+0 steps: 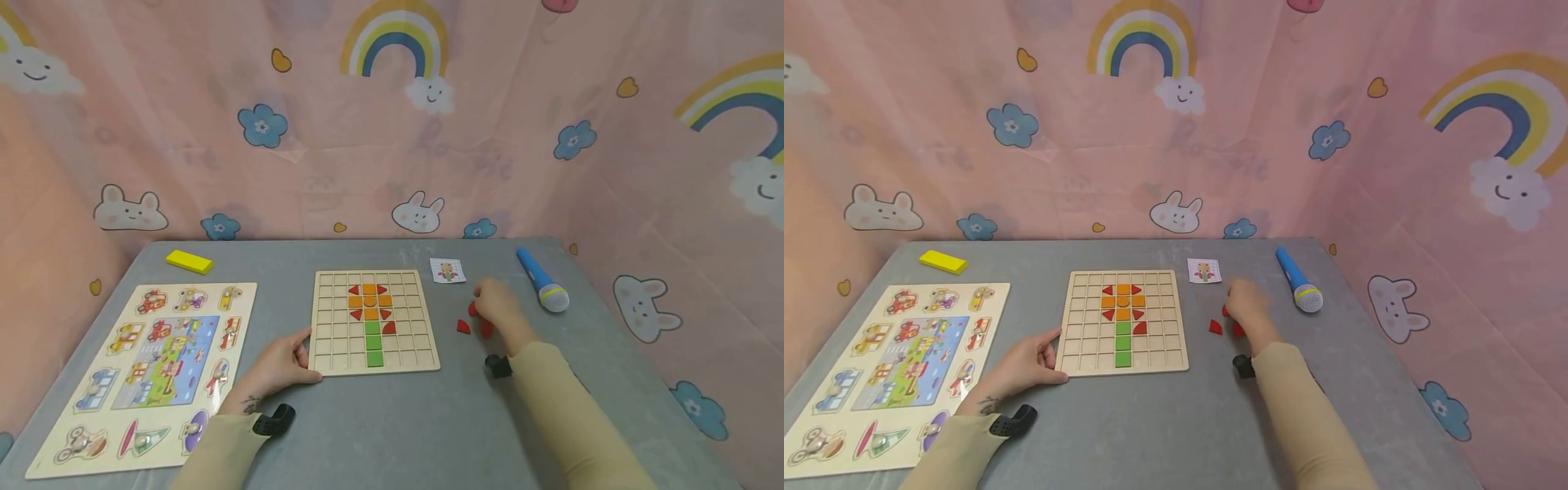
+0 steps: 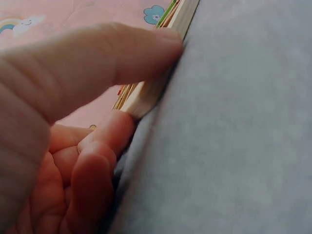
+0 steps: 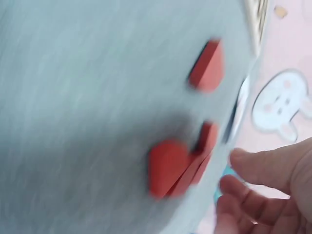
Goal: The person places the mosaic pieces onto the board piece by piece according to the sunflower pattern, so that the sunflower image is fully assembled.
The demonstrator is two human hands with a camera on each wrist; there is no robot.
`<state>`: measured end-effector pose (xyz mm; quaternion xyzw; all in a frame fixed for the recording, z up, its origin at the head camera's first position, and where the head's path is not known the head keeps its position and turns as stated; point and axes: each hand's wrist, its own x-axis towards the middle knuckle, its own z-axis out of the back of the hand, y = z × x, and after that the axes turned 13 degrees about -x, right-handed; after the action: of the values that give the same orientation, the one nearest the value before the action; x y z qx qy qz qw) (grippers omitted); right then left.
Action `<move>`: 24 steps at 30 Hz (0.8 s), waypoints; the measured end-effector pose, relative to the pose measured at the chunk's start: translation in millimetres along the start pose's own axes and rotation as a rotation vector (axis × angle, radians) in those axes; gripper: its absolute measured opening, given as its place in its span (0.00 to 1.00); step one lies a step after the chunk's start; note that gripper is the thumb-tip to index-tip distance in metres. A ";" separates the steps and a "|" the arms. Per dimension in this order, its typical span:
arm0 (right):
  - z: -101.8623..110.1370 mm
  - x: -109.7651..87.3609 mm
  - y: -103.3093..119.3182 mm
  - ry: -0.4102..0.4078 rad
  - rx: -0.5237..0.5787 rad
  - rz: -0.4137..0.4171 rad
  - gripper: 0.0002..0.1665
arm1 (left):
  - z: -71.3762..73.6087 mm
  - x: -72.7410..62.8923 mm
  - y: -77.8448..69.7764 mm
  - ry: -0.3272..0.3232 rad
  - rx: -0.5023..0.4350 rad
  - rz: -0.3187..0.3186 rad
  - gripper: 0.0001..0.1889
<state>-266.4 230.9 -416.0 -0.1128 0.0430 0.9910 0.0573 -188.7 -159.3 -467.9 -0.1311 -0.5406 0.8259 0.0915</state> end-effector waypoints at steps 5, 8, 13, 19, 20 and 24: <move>-3.2 2.2 -17.3 0.056 -0.019 -0.011 0.18 | 0.2 -0.3 1.3 -0.001 0.006 0.000 0.49; -3.2 3.0 -18.3 0.072 -0.018 -0.006 0.17 | 0.3 -0.3 1.6 0.000 0.005 -0.003 0.49; -2.9 5.3 -18.7 0.100 -0.009 -0.018 0.15 | 0.0 0.1 1.2 -0.002 0.005 -0.003 0.49; -1.2 5.0 -19.4 0.111 -0.019 -0.002 0.11 | 0.6 -0.1 -0.9 -0.003 0.003 0.006 0.49; -0.8 4.5 -19.4 0.112 -0.013 -0.006 0.11 | 0.7 0.0 -1.1 -0.004 0.000 0.007 0.49; 2.7 0.7 -18.1 0.095 0.007 -0.074 0.11 | 0.8 0.0 -0.4 -0.001 -0.002 0.004 0.49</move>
<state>-265.4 249.1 -414.9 -0.1610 0.0448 0.9816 0.0922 -188.9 -159.8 -467.3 -0.1320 -0.5412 0.8257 0.0894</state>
